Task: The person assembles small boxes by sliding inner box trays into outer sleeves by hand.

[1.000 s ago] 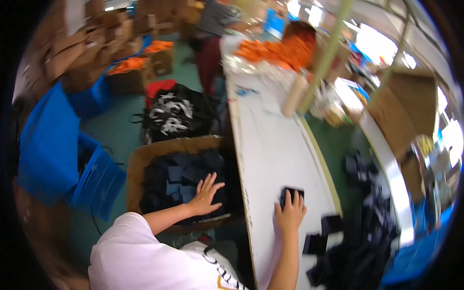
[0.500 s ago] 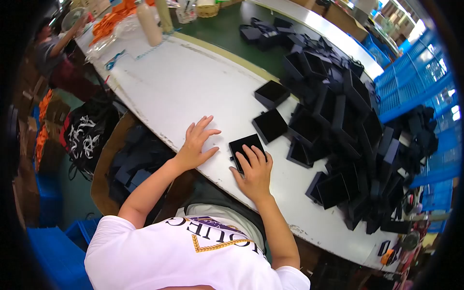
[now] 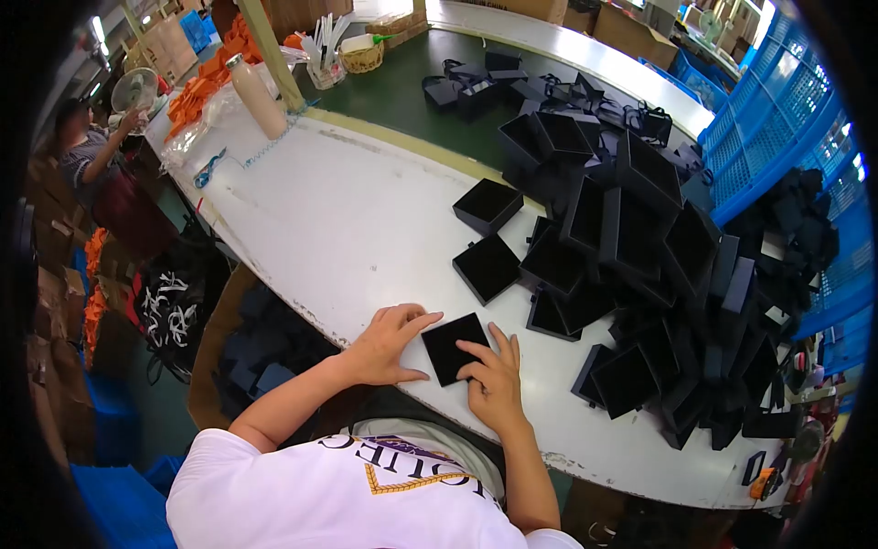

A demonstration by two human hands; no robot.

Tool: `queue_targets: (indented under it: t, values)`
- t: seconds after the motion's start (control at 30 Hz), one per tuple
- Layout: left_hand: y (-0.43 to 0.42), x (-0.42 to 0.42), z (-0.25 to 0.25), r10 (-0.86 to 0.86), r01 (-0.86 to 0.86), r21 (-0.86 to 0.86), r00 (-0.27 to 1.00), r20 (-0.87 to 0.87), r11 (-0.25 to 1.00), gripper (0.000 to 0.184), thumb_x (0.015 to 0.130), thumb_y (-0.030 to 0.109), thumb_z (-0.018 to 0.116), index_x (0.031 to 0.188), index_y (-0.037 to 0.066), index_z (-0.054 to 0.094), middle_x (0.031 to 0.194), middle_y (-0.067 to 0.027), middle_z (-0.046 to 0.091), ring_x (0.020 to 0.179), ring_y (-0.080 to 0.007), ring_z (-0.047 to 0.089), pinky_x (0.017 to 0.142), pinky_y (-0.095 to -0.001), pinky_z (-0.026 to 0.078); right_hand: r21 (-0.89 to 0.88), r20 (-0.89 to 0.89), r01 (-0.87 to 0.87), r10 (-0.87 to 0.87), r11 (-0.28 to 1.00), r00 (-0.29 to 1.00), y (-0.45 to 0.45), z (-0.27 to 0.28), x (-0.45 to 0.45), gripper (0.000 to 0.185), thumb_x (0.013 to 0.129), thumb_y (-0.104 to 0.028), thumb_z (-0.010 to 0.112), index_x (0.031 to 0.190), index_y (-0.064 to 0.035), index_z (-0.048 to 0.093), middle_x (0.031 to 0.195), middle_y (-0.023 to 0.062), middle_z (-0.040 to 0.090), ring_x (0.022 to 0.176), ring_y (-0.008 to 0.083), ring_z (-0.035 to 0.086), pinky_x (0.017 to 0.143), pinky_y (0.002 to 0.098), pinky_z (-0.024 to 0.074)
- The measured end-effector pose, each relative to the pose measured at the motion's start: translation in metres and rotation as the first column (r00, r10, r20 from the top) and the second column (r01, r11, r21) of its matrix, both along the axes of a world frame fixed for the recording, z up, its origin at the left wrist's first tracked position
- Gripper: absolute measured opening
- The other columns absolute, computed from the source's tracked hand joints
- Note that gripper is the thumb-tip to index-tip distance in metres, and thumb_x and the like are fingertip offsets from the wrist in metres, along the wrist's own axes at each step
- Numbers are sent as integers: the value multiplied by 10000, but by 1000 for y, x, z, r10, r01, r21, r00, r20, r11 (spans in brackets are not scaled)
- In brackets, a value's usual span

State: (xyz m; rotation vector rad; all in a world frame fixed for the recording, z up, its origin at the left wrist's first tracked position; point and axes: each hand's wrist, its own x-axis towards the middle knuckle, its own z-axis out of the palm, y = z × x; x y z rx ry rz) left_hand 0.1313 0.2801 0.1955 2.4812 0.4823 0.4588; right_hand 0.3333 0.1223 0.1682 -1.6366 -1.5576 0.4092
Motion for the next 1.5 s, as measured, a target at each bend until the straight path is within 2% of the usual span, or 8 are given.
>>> queue_targets:
  t: [0.13, 0.3, 0.5, 0.6, 1.1, 1.23, 1.33, 1.5]
  values:
    - [3, 19, -9, -124, 122, 53, 992, 28, 991, 856, 735, 269, 885, 1492, 146, 505, 1283, -120, 593, 1225, -305, 548, 1068, -470, 392, 89, -106, 46, -36, 995, 994, -4, -11, 3, 225, 717, 89, 539, 716, -94, 671, 1241, 62, 728, 1423, 446, 450, 1222, 660, 211]
    - [0, 29, -16, -198, 200, 58, 979, -48, 978, 755, 764, 274, 863, 1443, 151, 556, 1282, -99, 609, 1206, -294, 561, 1063, -471, 394, -54, 75, 209, -205, 976, 976, -16, 27, -13, 799, 793, -201, 791, 1490, -35, 438, 1615, 301, 296, 1496, 494, 288, 1202, 648, 205]
    - [21, 27, 13, -314, 314, -119, 949, 15, 942, 588, 842, 206, 801, 1387, 122, 596, 1180, -114, 659, 1121, -287, 636, 1104, -513, 403, -135, 150, 303, -283, 943, 947, -24, 9, -20, 930, 729, -256, 886, 1477, 36, 417, 1524, 302, 376, 1398, 481, 375, 1158, 599, 287]
    - [73, 34, 24, -252, 221, 147, 934, 255, 964, 434, 847, 156, 774, 1263, 89, 671, 1110, -112, 687, 1062, -288, 660, 1021, -472, 475, -107, 135, 322, -308, 941, 942, -23, 6, -15, 930, 719, -244, 891, 1469, 41, 420, 1448, 278, 429, 1331, 458, 422, 1130, 554, 328]
    - [359, 293, -19, 842, -829, -151, 535, 61, 538, 778, 712, 465, 890, 1334, 104, 594, 1354, -148, 632, 1276, -345, 591, 1037, -484, 493, 15, 145, 439, -436, 899, 888, -13, -9, -11, 756, 825, -341, 821, 1428, 7, 525, 1438, 259, 532, 1259, 447, 556, 1071, 508, 458]
    - [384, 317, -44, 855, -785, -342, 496, 154, 517, 719, 729, 398, 900, 1298, 73, 604, 1237, -153, 685, 1200, -321, 635, 1004, -483, 496, -58, 241, 418, -394, 906, 887, -22, -11, -3, 804, 796, -382, 841, 1421, 16, 528, 1423, 256, 541, 1269, 450, 547, 1072, 502, 458]
    - [410, 291, -70, 609, -342, -558, 681, 407, 756, 618, 782, 343, 883, 1245, 33, 616, 1163, -140, 713, 1075, -248, 684, 952, -378, 521, -78, 176, 440, -422, 894, 889, -23, -13, -8, 831, 787, -386, 849, 1428, 24, 515, 1421, 256, 540, 1277, 460, 538, 1079, 505, 452]
    - [316, 162, 24, 356, -84, -668, 890, 283, 739, 492, 1014, 322, 683, 1377, 7, 580, 1185, -46, 702, 1078, -116, 641, 973, -293, 494, -59, 58, 435, -432, 898, 900, -18, -2, -12, 899, 744, -350, 885, 1444, 46, 482, 1425, 290, 517, 1308, 490, 494, 1124, 534, 402]
